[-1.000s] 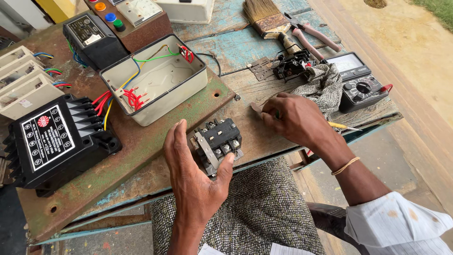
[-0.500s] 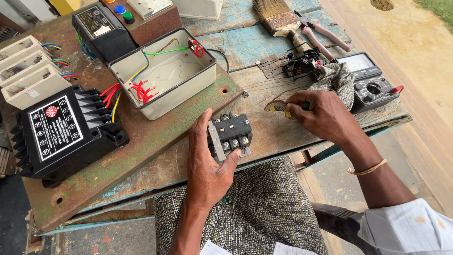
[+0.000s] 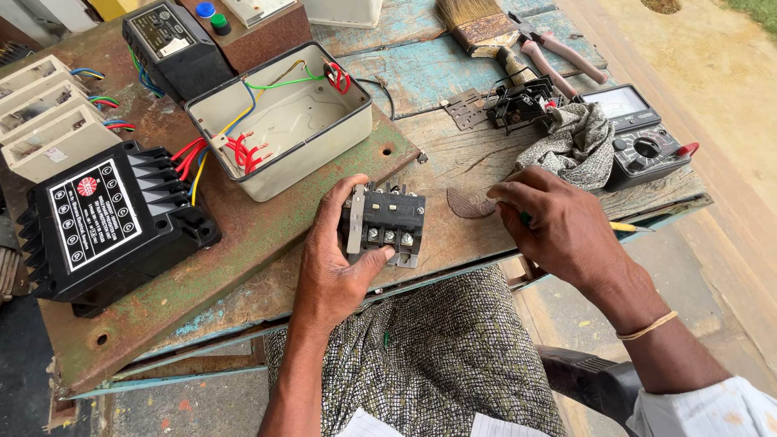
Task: The person uses a screwdriver to loosen and remove wires from an electrical terminal block, затем removes the component from its housing and cleans a smaller part with a cloth and a small metal tool.
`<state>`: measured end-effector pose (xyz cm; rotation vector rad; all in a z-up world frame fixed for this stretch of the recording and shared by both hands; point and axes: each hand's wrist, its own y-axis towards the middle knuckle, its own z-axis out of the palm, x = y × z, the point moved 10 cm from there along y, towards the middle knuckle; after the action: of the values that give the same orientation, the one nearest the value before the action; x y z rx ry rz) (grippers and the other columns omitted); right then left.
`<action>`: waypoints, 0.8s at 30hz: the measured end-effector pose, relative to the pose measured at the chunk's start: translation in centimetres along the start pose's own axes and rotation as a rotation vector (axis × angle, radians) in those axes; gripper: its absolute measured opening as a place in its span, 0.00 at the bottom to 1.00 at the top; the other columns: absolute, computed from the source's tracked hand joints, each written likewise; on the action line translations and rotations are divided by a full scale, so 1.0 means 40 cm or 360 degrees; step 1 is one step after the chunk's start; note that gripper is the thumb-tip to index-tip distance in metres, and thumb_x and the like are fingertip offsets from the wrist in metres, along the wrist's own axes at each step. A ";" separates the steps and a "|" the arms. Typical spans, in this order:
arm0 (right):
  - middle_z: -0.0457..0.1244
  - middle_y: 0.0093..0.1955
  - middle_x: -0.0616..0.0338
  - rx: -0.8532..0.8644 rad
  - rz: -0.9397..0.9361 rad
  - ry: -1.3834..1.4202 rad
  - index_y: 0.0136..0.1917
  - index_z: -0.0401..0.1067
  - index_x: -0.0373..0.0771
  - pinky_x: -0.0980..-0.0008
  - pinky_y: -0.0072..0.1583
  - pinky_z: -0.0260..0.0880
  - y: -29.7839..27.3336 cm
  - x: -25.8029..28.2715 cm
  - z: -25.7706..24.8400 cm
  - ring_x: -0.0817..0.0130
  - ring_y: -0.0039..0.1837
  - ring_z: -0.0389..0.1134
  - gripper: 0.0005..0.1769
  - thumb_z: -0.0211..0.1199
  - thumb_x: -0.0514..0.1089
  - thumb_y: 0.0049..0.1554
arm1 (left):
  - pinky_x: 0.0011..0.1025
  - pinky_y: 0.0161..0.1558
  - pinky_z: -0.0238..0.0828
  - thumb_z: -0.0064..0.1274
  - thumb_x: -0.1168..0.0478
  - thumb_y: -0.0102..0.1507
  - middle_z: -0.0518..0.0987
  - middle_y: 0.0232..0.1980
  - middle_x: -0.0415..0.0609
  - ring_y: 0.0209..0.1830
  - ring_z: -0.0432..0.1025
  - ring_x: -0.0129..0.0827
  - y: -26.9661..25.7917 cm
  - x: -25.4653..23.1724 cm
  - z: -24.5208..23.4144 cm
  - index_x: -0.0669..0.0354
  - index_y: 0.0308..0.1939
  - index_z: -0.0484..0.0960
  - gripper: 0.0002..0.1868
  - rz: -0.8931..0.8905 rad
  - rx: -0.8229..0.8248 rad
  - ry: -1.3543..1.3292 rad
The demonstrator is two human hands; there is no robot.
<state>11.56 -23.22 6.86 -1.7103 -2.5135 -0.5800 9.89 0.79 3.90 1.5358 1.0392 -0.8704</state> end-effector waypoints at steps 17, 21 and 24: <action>0.70 0.45 0.57 -0.0090 0.0026 0.0518 0.58 0.75 0.34 0.66 0.46 0.73 0.012 0.035 -0.043 0.67 0.43 0.72 0.16 0.62 0.38 0.56 | 0.29 0.69 0.66 0.57 0.77 0.50 0.76 0.66 0.48 0.65 0.72 0.30 0.018 0.023 0.013 0.51 0.76 0.65 0.48 -0.0102 0.0126 -0.0314; 0.68 0.35 0.59 0.0016 0.0573 0.0696 0.56 0.77 0.37 0.67 0.36 0.65 0.005 -0.026 -0.036 0.71 0.33 0.66 0.12 0.64 0.43 0.60 | 0.30 0.69 0.66 0.56 0.77 0.50 0.75 0.66 0.47 0.66 0.70 0.30 0.030 0.036 0.028 0.50 0.74 0.67 0.47 -0.0178 0.0195 -0.0498; 0.66 0.34 0.61 -0.0109 0.0686 0.1262 0.52 0.78 0.33 0.72 0.34 0.62 0.012 -0.035 -0.032 0.77 0.31 0.62 0.11 0.63 0.44 0.62 | 0.30 0.72 0.61 0.53 0.80 0.47 0.72 0.70 0.44 0.73 0.65 0.30 0.046 0.029 0.035 0.51 0.73 0.69 0.47 -0.0110 0.0259 -0.0609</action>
<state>12.31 -24.73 7.84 -1.5394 -1.5522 -1.0404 12.01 -0.53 3.20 1.3972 0.7601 -1.2659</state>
